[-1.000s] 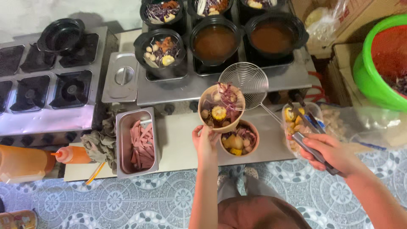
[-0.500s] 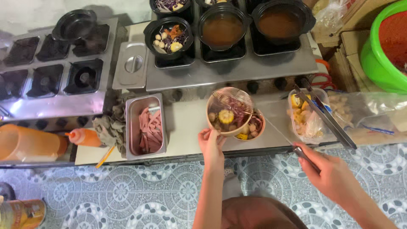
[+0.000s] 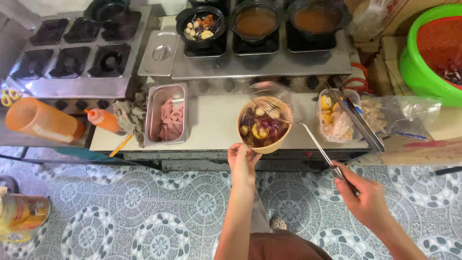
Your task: The person holds a paper bowl and uses tongs, a ladle, and a wire skimmer to transfer cooked ingredients and broth from steaming hot pots into the bowl. They fill several bowls one at a time, then add chopped greens from a container and stack the filled bowls on the counter.
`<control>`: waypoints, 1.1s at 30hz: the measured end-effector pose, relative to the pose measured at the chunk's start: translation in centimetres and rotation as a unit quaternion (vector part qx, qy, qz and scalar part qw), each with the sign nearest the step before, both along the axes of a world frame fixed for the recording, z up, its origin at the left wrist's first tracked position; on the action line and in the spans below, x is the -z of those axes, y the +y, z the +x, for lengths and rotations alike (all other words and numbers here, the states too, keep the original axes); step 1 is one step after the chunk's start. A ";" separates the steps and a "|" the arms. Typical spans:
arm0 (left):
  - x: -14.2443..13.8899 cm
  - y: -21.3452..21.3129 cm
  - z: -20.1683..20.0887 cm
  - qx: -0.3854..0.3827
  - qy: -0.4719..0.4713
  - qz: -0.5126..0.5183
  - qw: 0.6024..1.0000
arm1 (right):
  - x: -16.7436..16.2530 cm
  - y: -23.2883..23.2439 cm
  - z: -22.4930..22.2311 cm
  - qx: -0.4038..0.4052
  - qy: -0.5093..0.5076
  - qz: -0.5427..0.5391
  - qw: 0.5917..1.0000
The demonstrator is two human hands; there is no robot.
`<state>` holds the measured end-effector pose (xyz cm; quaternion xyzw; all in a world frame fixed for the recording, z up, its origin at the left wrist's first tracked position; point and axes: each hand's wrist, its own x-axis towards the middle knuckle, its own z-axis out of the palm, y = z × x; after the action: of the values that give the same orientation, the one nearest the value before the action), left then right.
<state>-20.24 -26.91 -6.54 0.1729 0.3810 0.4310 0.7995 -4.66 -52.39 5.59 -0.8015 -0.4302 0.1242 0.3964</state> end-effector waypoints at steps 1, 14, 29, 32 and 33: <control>0.1 -0.2 -0.3 -0.003 -0.005 -0.005 1.000 | 0.8 -0.1 0.0 0.011 0.152 0.006 0.988; 3.3 5.5 -1.9 -0.088 0.017 -0.032 0.995 | 7.4 6.0 -3.3 0.063 0.683 0.131 0.716; 6.4 15.4 -2.8 0.064 0.167 -0.003 0.984 | 10.5 15.3 -7.9 0.135 0.670 0.149 0.714; 3.2 14.3 -2.4 0.011 0.225 0.013 0.974 | 10.7 15.9 -8.3 0.151 0.670 0.152 0.710; 1.2 13.3 -2.2 -0.033 0.194 0.091 0.976 | 10.7 16.0 -8.4 0.156 0.673 0.156 0.706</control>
<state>-22.39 -13.65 -7.77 0.3127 0.4930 0.4487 0.6766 -13.02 -36.38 -5.15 -0.4876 0.0684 0.4979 0.7139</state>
